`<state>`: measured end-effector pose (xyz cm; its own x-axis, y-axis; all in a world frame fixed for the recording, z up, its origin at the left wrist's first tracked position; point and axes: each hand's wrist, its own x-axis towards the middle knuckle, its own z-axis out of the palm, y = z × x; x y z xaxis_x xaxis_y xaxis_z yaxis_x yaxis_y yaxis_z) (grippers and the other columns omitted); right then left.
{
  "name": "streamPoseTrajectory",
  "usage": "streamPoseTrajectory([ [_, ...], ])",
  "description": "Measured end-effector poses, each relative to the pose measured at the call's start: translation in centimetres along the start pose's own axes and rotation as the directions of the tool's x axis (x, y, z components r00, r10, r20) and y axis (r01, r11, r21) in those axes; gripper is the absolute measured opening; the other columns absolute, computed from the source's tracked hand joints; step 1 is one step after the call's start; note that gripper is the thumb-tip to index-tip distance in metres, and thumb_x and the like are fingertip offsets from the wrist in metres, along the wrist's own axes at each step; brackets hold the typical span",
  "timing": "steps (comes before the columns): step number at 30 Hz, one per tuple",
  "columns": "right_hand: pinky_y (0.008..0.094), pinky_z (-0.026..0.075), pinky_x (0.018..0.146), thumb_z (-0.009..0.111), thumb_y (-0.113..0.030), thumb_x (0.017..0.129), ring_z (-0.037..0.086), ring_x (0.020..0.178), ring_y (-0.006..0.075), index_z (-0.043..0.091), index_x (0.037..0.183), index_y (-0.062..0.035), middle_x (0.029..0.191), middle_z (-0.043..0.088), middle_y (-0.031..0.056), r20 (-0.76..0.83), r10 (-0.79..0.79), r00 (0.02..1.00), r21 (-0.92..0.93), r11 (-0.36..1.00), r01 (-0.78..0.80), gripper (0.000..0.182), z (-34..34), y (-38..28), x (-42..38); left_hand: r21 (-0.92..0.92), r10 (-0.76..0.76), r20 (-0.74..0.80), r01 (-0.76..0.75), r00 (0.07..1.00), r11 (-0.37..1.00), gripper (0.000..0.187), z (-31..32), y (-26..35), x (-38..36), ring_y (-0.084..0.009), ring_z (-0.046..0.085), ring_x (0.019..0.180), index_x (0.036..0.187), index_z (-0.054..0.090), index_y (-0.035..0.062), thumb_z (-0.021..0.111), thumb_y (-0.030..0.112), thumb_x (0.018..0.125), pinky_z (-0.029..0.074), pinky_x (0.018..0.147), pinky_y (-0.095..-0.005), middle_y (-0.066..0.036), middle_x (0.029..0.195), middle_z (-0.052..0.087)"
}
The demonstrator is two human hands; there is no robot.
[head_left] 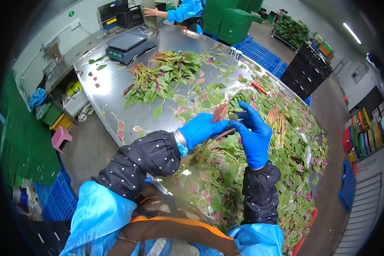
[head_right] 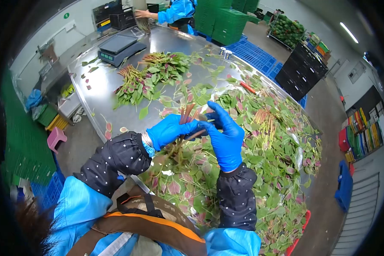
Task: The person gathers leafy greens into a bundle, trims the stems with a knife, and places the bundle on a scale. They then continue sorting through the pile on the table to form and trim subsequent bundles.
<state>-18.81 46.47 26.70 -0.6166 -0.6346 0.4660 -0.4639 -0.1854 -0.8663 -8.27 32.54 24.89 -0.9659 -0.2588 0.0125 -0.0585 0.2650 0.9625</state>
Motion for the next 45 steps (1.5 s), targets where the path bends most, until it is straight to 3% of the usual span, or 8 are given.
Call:
streamPoseTrajectory([
  [3, 0.0239, 0.050, 0.065, 0.069, 0.000, 0.073, 0.061, 0.074, 0.0090, 0.060, 0.115, -0.0076, 0.088, 0.065, 0.0056, -0.040, -0.022, 0.999, -0.007, 1.000, 0.022, 0.043, 0.4, 1.0, -0.6, -0.414, 0.018, 0.041, 0.001, 0.999, 0.910, 0.051, 1.9, -0.4, -0.7, -0.0095, 0.056, 0.063, 0.102, 0.062, 0.0007, 0.051, 0.048, 0.087, 0.045, 0.061, -0.0248, -0.005, 0.084, 0.065],
  [10, 0.0257, 0.042, 0.061, 0.076, -0.019, 0.066, 0.047, 0.075, 0.0111, 0.044, 0.132, -0.0132, 0.100, 0.051, 0.0047, 0.008, 0.044, 0.999, -0.116, 0.992, -0.042, 0.073, -0.7, 2.1, -2.1, -0.124, -0.218, 0.429, 0.297, 0.876, 0.947, 0.030, 0.9, -0.6, -0.9, -0.0062, 0.045, 0.045, 0.108, 0.054, 0.0022, 0.056, 0.025, 0.088, 0.038, 0.044, -0.0214, -0.005, 0.073, 0.062],
  [13, 0.0288, 0.045, 0.058, 0.067, -0.029, 0.075, 0.056, 0.067, 0.0159, 0.056, 0.119, -0.0131, 0.088, 0.058, 0.0073, 0.102, -0.271, 0.957, -0.207, 0.935, 0.287, 0.048, 0.9, 3.6, -3.2, -0.182, -0.209, 0.455, 0.320, 0.866, 0.930, 0.016, 2.8, -1.1, -1.1, -0.0071, 0.046, 0.045, 0.092, 0.061, 0.0006, 0.055, 0.011, 0.081, 0.037, 0.043, -0.0212, -0.007, 0.070, 0.062],
  [19, 0.0348, 0.047, 0.058, 0.059, -0.030, 0.082, 0.059, 0.067, 0.0253, 0.065, 0.088, -0.0125, 0.078, 0.058, 0.0063, 0.327, -0.088, 0.941, -0.507, 0.824, 0.253, 0.019, 0.2, 5.3, -4.8, -0.163, -0.364, 0.464, 0.482, 0.808, 0.861, 0.014, 3.6, -3.8, -0.8, -0.0090, 0.047, 0.044, 0.087, 0.062, -0.0003, 0.058, 0.007, 0.076, 0.037, 0.044, -0.0227, -0.010, 0.071, 0.064],
  [30, 0.0290, 0.046, 0.060, 0.066, -0.018, 0.078, 0.059, 0.068, 0.0166, 0.060, 0.090, -0.0052, 0.077, 0.057, 0.0074, 0.211, 0.101, 0.972, -0.121, 0.990, -0.076, 0.019, -2.8, 7.7, -4.0, 0.064, -0.508, 0.607, 0.599, 0.612, 0.798, 0.040, 6.1, -6.6, 0.0, -0.0113, 0.042, 0.035, 0.090, 0.063, 0.0022, 0.051, 0.041, 0.089, 0.034, 0.039, -0.0247, -0.003, 0.050, 0.051],
  [34, 0.0251, 0.046, 0.071, 0.059, -0.009, 0.083, 0.054, 0.079, 0.0112, 0.047, 0.119, 0.0020, 0.089, 0.059, 0.0073, -0.341, 0.249, 0.906, -0.134, 0.942, -0.309, 0.041, -14.5, 17.6, 1.3, -0.332, -0.446, 0.486, 0.630, 0.752, 0.702, 0.049, 4.2, -7.9, -0.8, -0.0096, 0.032, 0.033, 0.083, 0.062, 0.0016, 0.037, 0.042, 0.095, 0.027, 0.037, -0.0247, -0.001, 0.041, 0.039],
  [38, 0.0444, 0.043, 0.088, 0.055, -0.058, 0.076, 0.055, 0.102, 0.0412, 0.043, 0.126, 0.0017, 0.111, 0.054, 0.0298, -0.726, 0.329, 0.604, -0.474, 0.397, -0.786, 0.079, -24.7, 28.5, 1.6, -0.569, -0.480, 0.337, 0.581, 0.810, 0.582, 0.049, 2.4, -9.8, -2.0, -0.0117, 0.028, 0.032, 0.084, 0.060, 0.0014, 0.034, 0.041, 0.096, 0.028, 0.038, -0.0257, -0.001, 0.040, 0.034],
  [45, 0.0513, 0.034, 0.097, 0.061, -0.073, 0.058, 0.042, 0.120, 0.0386, 0.019, 0.141, -0.0081, 0.134, 0.035, 0.0271, -0.683, 0.642, 0.348, -0.491, -0.052, -0.870, 0.113, -17.3, 24.8, 7.4, -0.599, -0.616, 0.326, 0.660, 0.718, 0.453, 0.045, 3.2, -13.3, -2.6, -0.0126, 0.031, 0.033, 0.083, 0.060, 0.0005, 0.042, 0.040, 0.094, 0.029, 0.038, -0.0270, -0.002, 0.041, 0.037],
])
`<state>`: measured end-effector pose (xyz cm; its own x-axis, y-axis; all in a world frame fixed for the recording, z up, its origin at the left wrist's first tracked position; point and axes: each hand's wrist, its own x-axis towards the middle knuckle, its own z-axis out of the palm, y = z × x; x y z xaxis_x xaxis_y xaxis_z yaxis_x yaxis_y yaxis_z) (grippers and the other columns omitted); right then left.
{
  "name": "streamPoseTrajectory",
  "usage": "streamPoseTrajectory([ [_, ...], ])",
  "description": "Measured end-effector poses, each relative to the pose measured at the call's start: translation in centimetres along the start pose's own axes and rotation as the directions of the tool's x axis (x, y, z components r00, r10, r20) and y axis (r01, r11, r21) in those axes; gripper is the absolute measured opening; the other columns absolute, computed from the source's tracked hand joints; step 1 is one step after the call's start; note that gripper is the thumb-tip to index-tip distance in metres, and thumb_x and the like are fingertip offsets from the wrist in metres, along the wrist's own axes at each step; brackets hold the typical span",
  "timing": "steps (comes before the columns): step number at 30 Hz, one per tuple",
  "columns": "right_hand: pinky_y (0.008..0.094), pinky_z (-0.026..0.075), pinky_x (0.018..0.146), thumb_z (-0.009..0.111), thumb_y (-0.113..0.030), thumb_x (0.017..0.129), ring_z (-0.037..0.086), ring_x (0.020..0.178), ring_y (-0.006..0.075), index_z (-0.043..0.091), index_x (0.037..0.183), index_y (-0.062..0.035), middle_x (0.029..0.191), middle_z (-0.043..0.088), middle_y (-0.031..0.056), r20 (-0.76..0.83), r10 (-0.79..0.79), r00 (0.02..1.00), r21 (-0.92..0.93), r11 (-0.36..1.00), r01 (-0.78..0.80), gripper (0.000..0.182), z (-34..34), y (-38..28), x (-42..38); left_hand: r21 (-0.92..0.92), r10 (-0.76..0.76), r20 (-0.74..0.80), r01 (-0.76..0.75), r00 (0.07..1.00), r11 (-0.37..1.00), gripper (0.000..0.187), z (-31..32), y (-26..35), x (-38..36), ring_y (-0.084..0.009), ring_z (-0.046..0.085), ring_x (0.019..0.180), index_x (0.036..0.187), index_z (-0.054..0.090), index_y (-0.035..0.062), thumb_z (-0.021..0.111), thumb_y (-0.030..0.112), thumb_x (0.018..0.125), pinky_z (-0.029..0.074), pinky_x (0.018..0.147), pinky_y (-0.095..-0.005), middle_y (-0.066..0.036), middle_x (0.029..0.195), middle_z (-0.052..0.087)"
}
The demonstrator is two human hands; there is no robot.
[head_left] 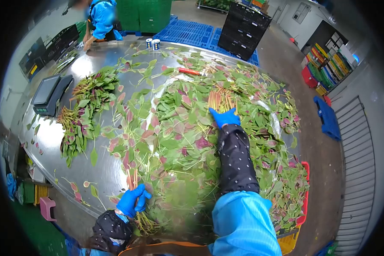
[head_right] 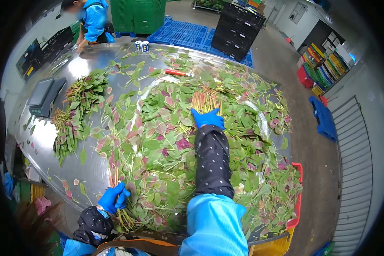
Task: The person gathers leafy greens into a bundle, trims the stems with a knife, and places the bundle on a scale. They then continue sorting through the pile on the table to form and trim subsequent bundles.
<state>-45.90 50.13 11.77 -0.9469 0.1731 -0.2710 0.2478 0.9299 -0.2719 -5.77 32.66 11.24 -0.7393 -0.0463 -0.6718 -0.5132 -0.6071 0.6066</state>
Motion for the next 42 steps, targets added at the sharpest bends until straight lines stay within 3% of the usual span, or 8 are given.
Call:
streamPoseTrajectory([
  [5, 0.0651, 0.023, 0.096, 0.066, -0.071, 0.053, 0.031, 0.126, 0.0414, 0.008, 0.144, -0.0177, 0.141, 0.022, 0.0250, 0.004, 0.116, 0.993, -0.197, 0.974, -0.113, 0.120, 1.3, -2.3, 0.0, 0.043, -0.045, -0.005, 0.045, 0.999, 0.998, 0.042, 1.2, 0.4, 0.8, -0.0128, 0.032, 0.034, 0.083, 0.061, 0.0001, 0.044, 0.037, 0.094, 0.030, 0.039, -0.0270, -0.002, 0.042, 0.038],
  [9, 0.0401, 0.040, 0.097, 0.077, -0.053, 0.053, 0.045, 0.117, 0.0340, 0.011, 0.142, -0.0094, 0.131, 0.039, 0.0226, 0.117, -0.041, 0.992, 0.041, 0.999, 0.036, 0.119, 0.2, 1.7, 4.5, 0.066, -0.036, -0.013, 0.037, 0.999, 0.997, 0.042, 0.4, -0.5, 1.2, -0.0129, 0.033, 0.035, 0.083, 0.060, 0.0005, 0.043, 0.037, 0.094, 0.031, 0.040, -0.0278, -0.002, 0.042, 0.038],
  [15, 0.0406, 0.042, 0.095, 0.078, -0.042, 0.054, 0.049, 0.112, 0.0347, 0.013, 0.141, -0.0044, 0.127, 0.042, 0.0234, -0.038, 0.005, 0.999, -0.092, 0.996, -0.008, 0.115, 0.5, 0.9, 1.8, 0.010, -0.049, -0.020, 0.049, 0.999, 0.999, 0.041, 0.1, -0.8, 1.9, -0.0148, 0.038, 0.035, 0.082, 0.060, -0.0002, 0.045, 0.036, 0.093, 0.032, 0.039, -0.0285, -0.004, 0.042, 0.041],
  [21, 0.0335, 0.051, 0.072, 0.080, -0.023, 0.050, 0.062, 0.085, 0.0259, 0.045, 0.117, 0.0067, 0.094, 0.062, 0.0180, -0.154, -0.177, 0.972, 0.261, 0.942, 0.213, 0.081, 2.3, 9.1, 6.9, 0.015, 0.034, -0.033, -0.034, 0.999, 0.999, 0.045, -1.1, -0.8, 1.6, -0.0141, 0.040, 0.035, 0.080, 0.060, -0.0039, 0.048, 0.037, 0.092, 0.033, 0.037, -0.0266, -0.004, 0.044, 0.044],
  [29, 0.0304, 0.049, 0.062, 0.072, -0.005, 0.057, 0.060, 0.068, 0.0173, 0.054, 0.100, -0.0004, 0.083, 0.063, 0.0085, -0.394, -0.232, 0.889, 0.818, 0.352, 0.455, 0.046, 4.4, 12.3, 5.6, 0.096, 0.010, -0.041, -0.006, 0.999, 0.995, 0.042, 0.3, -0.9, 1.3, -0.0153, 0.041, 0.037, 0.084, 0.061, -0.0013, 0.044, 0.036, 0.093, 0.035, 0.040, -0.0277, -0.005, 0.044, 0.045],
  [34, 0.0317, 0.049, 0.061, 0.071, -0.001, 0.063, 0.060, 0.068, 0.0185, 0.056, 0.097, 0.0007, 0.083, 0.063, 0.0080, 0.042, -0.154, 0.987, 0.891, 0.453, 0.033, 0.038, 5.1, 14.2, 7.4, 0.075, 0.037, -0.073, -0.032, 0.997, 0.997, 0.043, -0.1, -1.2, 1.2, -0.0150, 0.042, 0.037, 0.082, 0.062, -0.0028, 0.046, 0.036, 0.092, 0.035, 0.039, -0.0269, -0.004, 0.045, 0.046],
  [37, 0.0319, 0.050, 0.062, 0.072, -0.002, 0.062, 0.060, 0.069, 0.0187, 0.056, 0.101, 0.0006, 0.085, 0.063, 0.0090, -0.124, -0.257, 0.959, 0.854, 0.465, 0.235, 0.042, 4.0, 16.1, 7.5, 0.044, 0.024, -0.099, -0.020, 0.995, 0.999, 0.043, -0.2, -0.9, 0.8, -0.0149, 0.043, 0.038, 0.080, 0.062, -0.0033, 0.047, 0.036, 0.092, 0.035, 0.039, -0.0262, -0.004, 0.045, 0.047],
  [42, 0.0329, 0.051, 0.070, 0.063, -0.008, 0.072, 0.063, 0.076, 0.0198, 0.059, 0.101, -0.0002, 0.089, 0.064, 0.0080, 0.155, -0.341, 0.927, 0.979, 0.181, -0.097, 0.030, 0.4, 20.0, 5.2, 0.073, 0.049, -0.092, -0.043, 0.995, 0.996, 0.042, -0.6, -1.4, 1.2, -0.0143, 0.044, 0.038, 0.080, 0.061, -0.0031, 0.047, 0.035, 0.092, 0.036, 0.039, -0.0257, -0.005, 0.047, 0.049],
])
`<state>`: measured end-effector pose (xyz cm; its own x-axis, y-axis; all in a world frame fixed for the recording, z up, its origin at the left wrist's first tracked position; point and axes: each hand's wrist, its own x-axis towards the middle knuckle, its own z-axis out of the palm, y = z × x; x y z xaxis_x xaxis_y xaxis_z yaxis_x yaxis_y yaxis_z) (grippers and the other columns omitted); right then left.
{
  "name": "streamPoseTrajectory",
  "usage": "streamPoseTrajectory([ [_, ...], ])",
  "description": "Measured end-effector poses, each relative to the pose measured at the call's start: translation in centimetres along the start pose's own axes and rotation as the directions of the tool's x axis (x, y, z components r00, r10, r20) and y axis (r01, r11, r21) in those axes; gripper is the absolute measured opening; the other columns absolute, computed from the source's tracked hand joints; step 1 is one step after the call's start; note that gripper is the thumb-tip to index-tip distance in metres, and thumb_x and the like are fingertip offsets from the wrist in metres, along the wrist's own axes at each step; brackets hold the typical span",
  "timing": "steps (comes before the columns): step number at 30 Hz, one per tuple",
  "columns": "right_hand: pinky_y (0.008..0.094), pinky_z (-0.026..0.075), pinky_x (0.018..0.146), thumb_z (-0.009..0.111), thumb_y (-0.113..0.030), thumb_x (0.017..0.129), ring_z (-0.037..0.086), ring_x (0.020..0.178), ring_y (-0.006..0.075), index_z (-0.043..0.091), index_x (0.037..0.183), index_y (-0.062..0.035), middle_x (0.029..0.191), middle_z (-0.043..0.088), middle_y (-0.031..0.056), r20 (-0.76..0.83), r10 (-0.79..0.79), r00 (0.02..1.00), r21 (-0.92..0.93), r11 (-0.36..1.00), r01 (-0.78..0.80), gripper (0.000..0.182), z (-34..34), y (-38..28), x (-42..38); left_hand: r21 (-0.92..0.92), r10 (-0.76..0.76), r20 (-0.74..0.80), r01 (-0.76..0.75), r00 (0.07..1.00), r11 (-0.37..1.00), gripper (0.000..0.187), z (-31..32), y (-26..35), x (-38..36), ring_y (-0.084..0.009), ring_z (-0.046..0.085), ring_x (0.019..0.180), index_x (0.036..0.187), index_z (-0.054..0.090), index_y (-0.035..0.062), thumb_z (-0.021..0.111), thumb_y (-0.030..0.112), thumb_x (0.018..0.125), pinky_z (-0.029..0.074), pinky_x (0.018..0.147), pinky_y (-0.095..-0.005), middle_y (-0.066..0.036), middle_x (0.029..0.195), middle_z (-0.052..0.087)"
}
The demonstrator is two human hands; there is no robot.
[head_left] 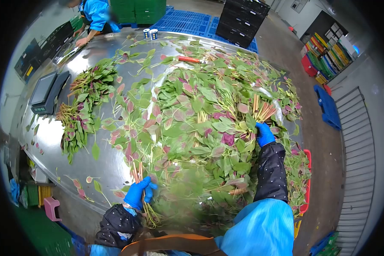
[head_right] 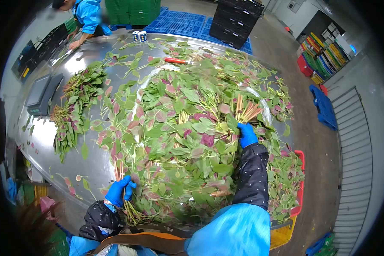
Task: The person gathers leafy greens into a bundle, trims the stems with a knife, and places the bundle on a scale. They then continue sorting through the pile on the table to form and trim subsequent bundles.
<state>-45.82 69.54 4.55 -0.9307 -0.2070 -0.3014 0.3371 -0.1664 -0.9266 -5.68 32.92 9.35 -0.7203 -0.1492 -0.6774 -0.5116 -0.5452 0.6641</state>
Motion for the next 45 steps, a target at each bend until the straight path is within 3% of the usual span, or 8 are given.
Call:
streamPoseTrajectory([
  [13, 0.0298, 0.052, 0.073, 0.064, 0.002, 0.071, 0.062, 0.079, 0.0177, 0.052, 0.111, -0.0022, 0.093, 0.062, 0.0058, -0.144, -0.481, 0.865, -0.067, 0.877, 0.476, 0.042, 3.2, -3.9, -7.9, 0.262, 0.158, 0.154, -0.195, 0.975, 0.945, 0.044, 5.2, 6.1, -1.5, -0.0125, 0.051, 0.042, 0.097, 0.060, -0.0048, 0.042, 0.036, 0.094, 0.041, 0.042, -0.0227, -0.010, 0.067, 0.064],
  [18, 0.0260, 0.048, 0.066, 0.069, -0.005, 0.071, 0.059, 0.073, 0.0134, 0.058, 0.095, -0.0034, 0.085, 0.060, 0.0029, -0.152, -0.143, 0.978, 0.156, 0.974, 0.167, 0.027, 2.3, -4.3, -8.5, 0.412, 0.195, 0.177, -0.252, 0.965, 0.875, 0.042, 7.8, 9.0, -2.8, -0.0058, 0.038, 0.036, 0.100, 0.061, -0.0036, 0.048, 0.035, 0.092, 0.027, 0.035, -0.0211, -0.008, 0.071, 0.065],
  [23, 0.0250, 0.045, 0.063, 0.070, -0.006, 0.072, 0.056, 0.071, 0.0108, 0.058, 0.097, 0.0006, 0.083, 0.059, 0.0022, -0.184, -0.357, 0.916, -0.160, 0.930, 0.331, 0.029, 8.5, -6.7, -13.1, 0.309, 0.421, 0.111, -0.434, 0.900, 0.846, 0.032, 13.0, 10.6, -2.0, -0.0067, 0.047, 0.053, 0.105, 0.061, -0.0011, 0.066, 0.021, 0.081, 0.040, 0.053, -0.0222, -0.005, 0.077, 0.063],
  [29, 0.0347, 0.048, 0.071, 0.067, -0.010, 0.074, 0.061, 0.080, 0.0241, 0.048, 0.113, 0.0019, 0.091, 0.062, 0.0156, -0.088, -0.678, 0.730, -0.722, 0.548, 0.423, 0.045, 20.1, -4.8, -20.8, 0.258, 0.752, 0.141, -0.757, 0.644, 0.601, 0.071, 19.8, 10.8, 0.9, -0.0172, 0.050, 0.107, 0.115, 0.051, -0.0020, 0.084, 0.024, 0.057, 0.045, 0.086, -0.0319, -0.014, 0.112, 0.055],
  [31, 0.0407, 0.045, 0.065, 0.064, -0.013, 0.073, 0.058, 0.077, 0.0358, 0.052, 0.108, 0.0010, 0.087, 0.060, 0.0193, 0.244, -0.735, 0.632, -0.774, 0.246, 0.584, 0.040, 22.1, -0.9, -21.4, 0.208, 0.721, 0.108, -0.725, 0.684, 0.657, 0.067, 19.8, 10.2, 1.3, -0.0104, 0.050, 0.074, 0.115, 0.053, 0.0001, 0.084, 0.024, 0.059, 0.045, 0.069, -0.0260, -0.008, 0.100, 0.059],
  [34, 0.0421, 0.041, 0.064, 0.064, -0.013, 0.072, 0.052, 0.074, 0.0353, 0.052, 0.095, 0.0003, 0.081, 0.052, 0.0173, 0.289, -0.690, 0.664, -0.697, 0.324, 0.640, 0.029, 25.3, 0.5, -24.1, 0.415, 0.574, 0.086, -0.553, 0.814, 0.722, 0.061, 16.2, 9.8, 2.0, -0.0154, 0.060, 0.084, 0.111, 0.053, 0.0009, 0.081, 0.024, 0.063, 0.050, 0.074, -0.0307, -0.008, 0.097, 0.062],
  [40, 0.0371, 0.043, 0.080, 0.064, -0.009, 0.071, 0.054, 0.093, 0.0281, 0.052, 0.107, 0.0029, 0.100, 0.053, 0.0160, 0.557, -0.512, 0.654, -0.331, 0.585, 0.741, 0.040, 23.7, 0.4, -26.0, -0.261, 0.561, 0.093, -0.524, 0.823, 0.811, 0.033, 11.4, 6.8, 1.5, -0.0242, 0.059, 0.095, 0.105, 0.053, -0.0045, 0.059, 0.006, 0.074, 0.045, 0.090, -0.0379, -0.015, 0.104, 0.060],
  [45, 0.0249, 0.046, 0.076, 0.058, -0.009, 0.082, 0.059, 0.077, 0.0114, 0.063, 0.103, -0.0029, 0.083, 0.063, 0.0020, 0.364, -0.125, 0.923, -0.204, 0.956, 0.210, 0.022, 15.6, -3.3, -22.9, -0.518, 0.676, 0.250, -0.494, 0.693, 0.698, 0.021, 6.5, 5.5, 0.0, -0.0233, 0.055, 0.067, 0.082, 0.047, 0.0043, 0.063, 0.007, 0.067, 0.043, 0.072, -0.0386, -0.009, 0.074, 0.053],
])
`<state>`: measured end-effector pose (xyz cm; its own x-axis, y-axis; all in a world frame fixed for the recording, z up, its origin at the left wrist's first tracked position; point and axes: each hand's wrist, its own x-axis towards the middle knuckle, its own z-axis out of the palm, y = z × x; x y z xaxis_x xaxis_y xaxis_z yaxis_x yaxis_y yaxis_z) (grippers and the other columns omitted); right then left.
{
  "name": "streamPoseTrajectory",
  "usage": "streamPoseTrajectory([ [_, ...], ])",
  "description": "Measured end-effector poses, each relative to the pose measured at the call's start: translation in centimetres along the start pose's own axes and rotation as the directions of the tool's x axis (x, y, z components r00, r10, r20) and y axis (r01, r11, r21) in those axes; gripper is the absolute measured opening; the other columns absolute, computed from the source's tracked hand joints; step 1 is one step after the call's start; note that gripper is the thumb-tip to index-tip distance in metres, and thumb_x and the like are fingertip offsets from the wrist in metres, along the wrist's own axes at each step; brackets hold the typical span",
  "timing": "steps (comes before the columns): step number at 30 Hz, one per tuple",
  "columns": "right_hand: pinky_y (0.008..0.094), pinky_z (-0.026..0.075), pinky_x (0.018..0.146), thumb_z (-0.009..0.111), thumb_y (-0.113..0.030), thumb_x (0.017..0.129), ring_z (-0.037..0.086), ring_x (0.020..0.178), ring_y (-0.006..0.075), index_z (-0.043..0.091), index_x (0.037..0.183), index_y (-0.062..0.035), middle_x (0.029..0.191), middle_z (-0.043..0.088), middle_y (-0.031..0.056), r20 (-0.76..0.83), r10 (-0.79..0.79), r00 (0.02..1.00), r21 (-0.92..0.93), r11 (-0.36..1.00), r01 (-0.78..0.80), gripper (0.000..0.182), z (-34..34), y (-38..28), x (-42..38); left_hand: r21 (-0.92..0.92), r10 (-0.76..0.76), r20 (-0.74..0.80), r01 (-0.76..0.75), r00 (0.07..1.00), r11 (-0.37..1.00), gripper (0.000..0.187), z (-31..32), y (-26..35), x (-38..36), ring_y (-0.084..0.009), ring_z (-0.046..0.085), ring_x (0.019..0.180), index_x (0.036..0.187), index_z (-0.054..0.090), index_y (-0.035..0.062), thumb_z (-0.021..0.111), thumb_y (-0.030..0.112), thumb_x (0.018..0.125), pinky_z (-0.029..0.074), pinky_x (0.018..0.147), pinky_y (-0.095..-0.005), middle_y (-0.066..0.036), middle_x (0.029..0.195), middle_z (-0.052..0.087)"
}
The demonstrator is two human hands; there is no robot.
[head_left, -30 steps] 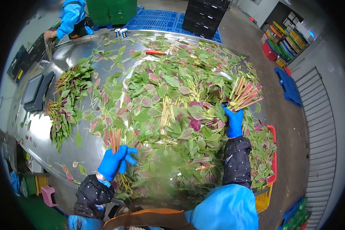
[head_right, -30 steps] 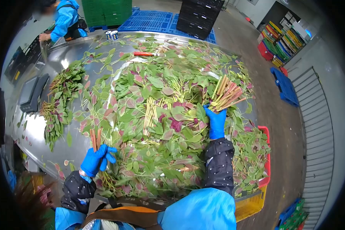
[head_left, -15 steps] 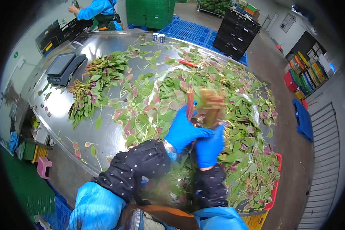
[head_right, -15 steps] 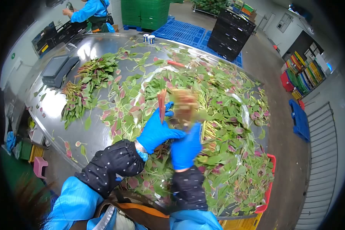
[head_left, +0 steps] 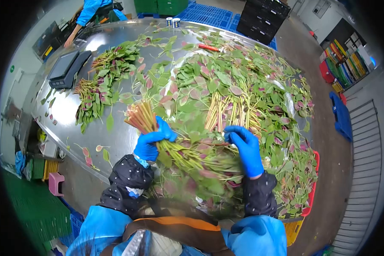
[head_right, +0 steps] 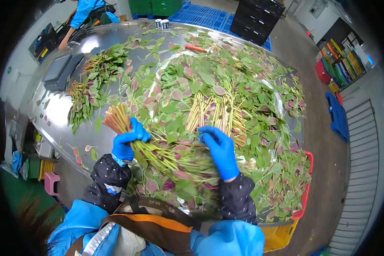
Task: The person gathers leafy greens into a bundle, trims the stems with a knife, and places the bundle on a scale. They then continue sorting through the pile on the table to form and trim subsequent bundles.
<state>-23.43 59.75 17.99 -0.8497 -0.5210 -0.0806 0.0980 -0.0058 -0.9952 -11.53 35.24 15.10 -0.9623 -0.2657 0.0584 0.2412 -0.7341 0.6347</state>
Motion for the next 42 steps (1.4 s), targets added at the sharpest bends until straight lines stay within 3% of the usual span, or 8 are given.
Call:
streamPoseTrajectory([
  [5, 0.0361, 0.047, 0.070, 0.064, -0.020, 0.074, 0.059, 0.079, 0.0275, 0.066, 0.089, -0.0111, 0.090, 0.062, 0.0106, 0.215, -0.015, 0.976, -0.760, 0.625, 0.177, 0.018, 0.5, 6.4, 0.5, 0.125, -0.077, 0.109, 0.063, 0.991, 0.990, 0.029, -0.9, 0.5, -1.9, -0.0209, 0.052, 0.064, 0.082, 0.044, 0.0065, 0.067, 0.010, 0.066, 0.040, 0.067, -0.0371, -0.007, 0.072, 0.050],
  [14, 0.0400, 0.041, 0.060, 0.060, -0.013, 0.075, 0.051, 0.069, 0.0285, 0.067, 0.085, -0.0150, 0.069, 0.056, 0.0061, 0.243, -0.421, 0.874, -0.868, 0.308, 0.390, 0.013, -3.4, 8.1, 1.1, 0.534, -0.125, 0.074, 0.066, 0.989, 0.843, 0.044, 6.1, 15.8, -4.1, -0.0208, 0.055, 0.056, 0.100, 0.049, -0.0006, 0.066, 0.009, 0.061, 0.042, 0.045, -0.0283, -0.015, 0.074, 0.056],
  [20, 0.0282, 0.045, 0.071, 0.052, 0.002, 0.079, 0.058, 0.077, 0.0209, 0.065, 0.100, -0.0084, 0.085, 0.058, 0.0095, 0.159, -0.336, 0.928, -0.448, 0.814, 0.371, 0.026, 0.8, 6.6, 2.1, 0.809, -0.377, -0.059, 0.266, 0.924, 0.524, 0.054, 8.2, 16.7, -2.3, -0.0204, 0.056, 0.059, 0.107, 0.048, -0.0030, 0.067, 0.005, 0.058, 0.043, 0.045, -0.0273, -0.017, 0.081, 0.059],
  [25, 0.0257, 0.045, 0.069, 0.053, 0.003, 0.076, 0.057, 0.076, 0.0160, 0.058, 0.113, -0.0088, 0.097, 0.060, 0.0059, 0.156, -0.163, 0.974, -0.261, 0.945, 0.200, 0.039, 7.3, 8.3, 0.7, 0.455, -0.246, 0.421, 0.031, 0.873, 0.890, 0.033, 5.7, 17.0, -2.1, -0.0181, 0.049, 0.038, 0.074, 0.045, 0.0047, 0.075, 0.013, 0.063, 0.038, 0.038, -0.0279, -0.010, 0.054, 0.053],
  [29, 0.0247, 0.045, 0.072, 0.049, 0.004, 0.075, 0.057, 0.083, 0.0113, 0.042, 0.131, -0.0072, 0.116, 0.056, 0.0070, 0.313, -0.148, 0.938, -0.131, 0.972, 0.197, 0.057, 10.5, 12.9, 0.7, 0.303, -0.235, 0.614, 0.050, 0.754, 0.952, 0.031, 6.1, 18.9, -1.0, -0.0188, 0.052, 0.036, 0.074, 0.043, 0.0076, 0.071, 0.006, 0.064, 0.036, 0.036, -0.0288, -0.009, 0.050, 0.054],
  [33, 0.0260, 0.045, 0.082, 0.046, -0.001, 0.083, 0.055, 0.102, 0.0179, 0.035, 0.135, -0.0046, 0.124, 0.051, 0.0106, 0.711, 0.168, 0.682, 0.117, 0.929, -0.351, 0.053, 11.5, 10.7, -1.1, 0.363, -0.232, 0.580, 0.008, 0.781, 0.932, 0.034, 6.0, 19.7, -0.9, -0.0159, 0.053, 0.036, 0.075, 0.040, 0.0099, 0.071, 0.009, 0.063, 0.038, 0.040, -0.0289, -0.004, 0.050, 0.053],
  [40, 0.0279, 0.049, 0.078, 0.048, -0.011, 0.089, 0.059, 0.089, 0.0141, 0.049, 0.122, 0.0015, 0.104, 0.062, 0.0099, 0.590, 0.090, 0.802, -0.203, 0.978, 0.039, 0.035, 12.6, 13.6, -3.8, 0.268, -0.150, 0.566, -0.008, 0.811, 0.963, 0.032, 4.2, 20.2, -0.8, -0.0158, 0.049, 0.038, 0.074, 0.040, 0.0097, 0.068, 0.008, 0.059, 0.037, 0.049, -0.0304, -0.003, 0.058, 0.050],
  [42, 0.0260, 0.050, 0.066, 0.050, -0.017, 0.091, 0.060, 0.074, 0.0123, 0.054, 0.119, -0.0008, 0.085, 0.063, 0.0078, 0.511, 0.156, 0.845, 0.014, 0.982, -0.190, 0.033, 10.6, 11.0, -3.5, 0.313, -0.132, 0.527, -0.048, 0.840, 0.948, 0.034, 3.9, 20.8, -1.4, -0.0202, 0.048, 0.045, 0.073, 0.038, 0.0104, 0.068, 0.010, 0.058, 0.036, 0.052, -0.0320, -0.004, 0.060, 0.048],
])
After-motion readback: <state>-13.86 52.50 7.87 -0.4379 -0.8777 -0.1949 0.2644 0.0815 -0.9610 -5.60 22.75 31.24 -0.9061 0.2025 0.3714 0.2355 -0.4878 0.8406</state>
